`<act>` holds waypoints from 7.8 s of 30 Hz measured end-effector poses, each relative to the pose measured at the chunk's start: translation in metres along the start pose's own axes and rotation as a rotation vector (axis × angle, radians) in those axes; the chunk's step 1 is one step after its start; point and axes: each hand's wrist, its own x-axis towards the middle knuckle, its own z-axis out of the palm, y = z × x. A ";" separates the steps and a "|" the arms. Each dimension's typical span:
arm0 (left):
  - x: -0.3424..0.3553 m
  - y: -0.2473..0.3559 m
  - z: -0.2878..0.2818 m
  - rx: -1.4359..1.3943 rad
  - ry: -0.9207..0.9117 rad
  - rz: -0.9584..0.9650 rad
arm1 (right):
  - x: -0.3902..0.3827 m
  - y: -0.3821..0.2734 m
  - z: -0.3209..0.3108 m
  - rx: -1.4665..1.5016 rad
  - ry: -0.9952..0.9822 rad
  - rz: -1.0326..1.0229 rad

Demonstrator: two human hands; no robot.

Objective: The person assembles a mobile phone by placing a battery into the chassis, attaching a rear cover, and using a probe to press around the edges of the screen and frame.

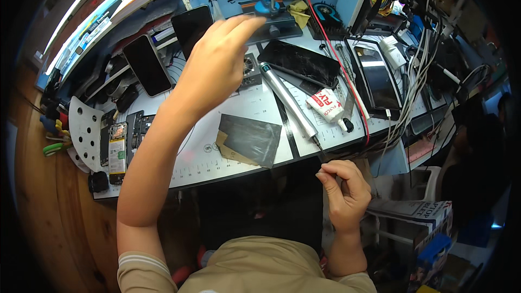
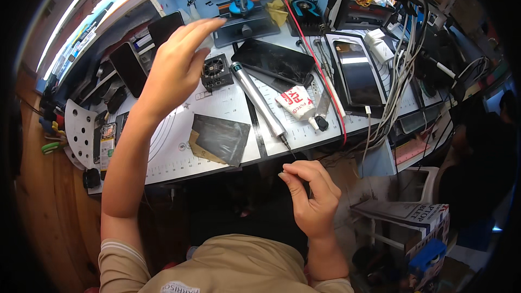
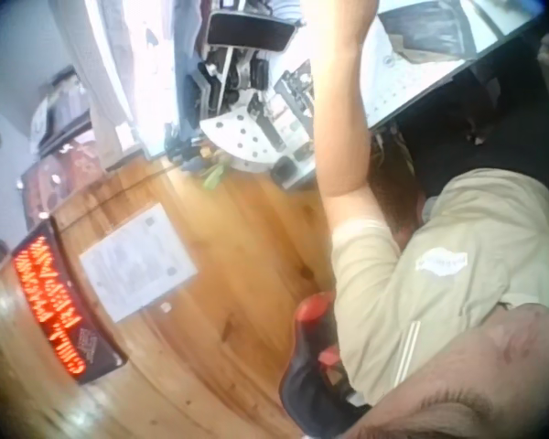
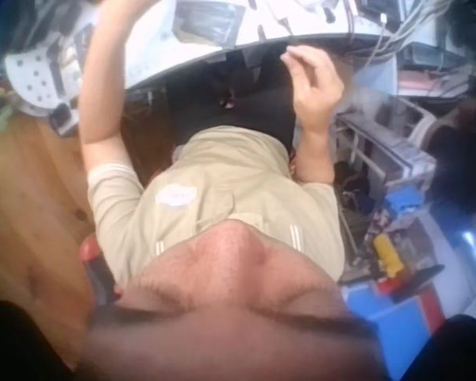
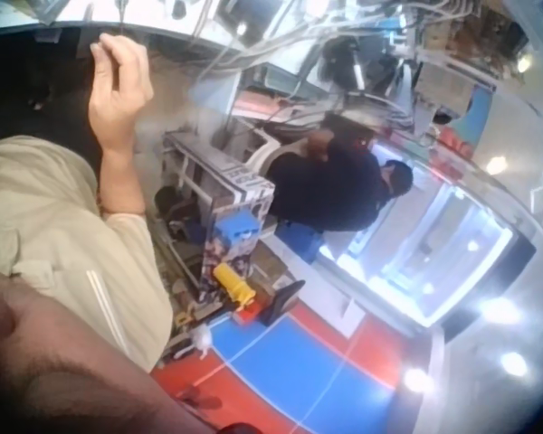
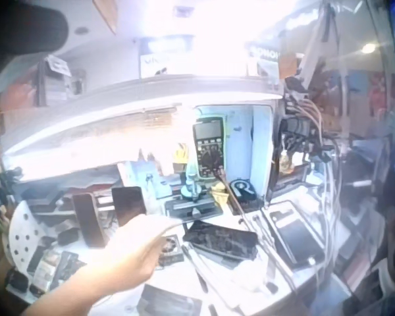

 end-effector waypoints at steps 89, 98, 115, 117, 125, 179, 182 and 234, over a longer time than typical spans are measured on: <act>-0.107 0.012 -0.026 -0.509 -0.255 -0.171 | 0.190 0.008 0.012 -1.340 -0.548 0.128; -0.118 0.012 -0.025 -0.507 -0.208 -0.185 | 0.189 0.029 0.000 -1.424 -0.576 -0.064; -0.123 0.013 -0.031 -0.754 -0.190 -0.435 | 0.102 -0.064 -0.010 -0.219 -0.161 0.049; -0.118 0.019 -0.034 -0.780 -0.227 -0.537 | 0.082 -0.070 0.004 -0.331 -0.306 0.050; -0.120 0.022 -0.031 -0.987 -0.329 -0.705 | 0.062 -0.032 0.038 -0.164 -0.406 0.017; -0.132 0.064 -0.043 -0.529 -0.316 -0.226 | 0.011 0.006 0.093 -0.129 0.015 -0.211; -0.152 0.070 -0.029 -0.573 -0.291 -0.244 | 0.010 0.009 0.096 -0.132 0.022 -0.217; -0.164 0.073 -0.020 -0.412 -0.156 -0.212 | 0.011 0.010 0.101 -0.116 0.051 -0.284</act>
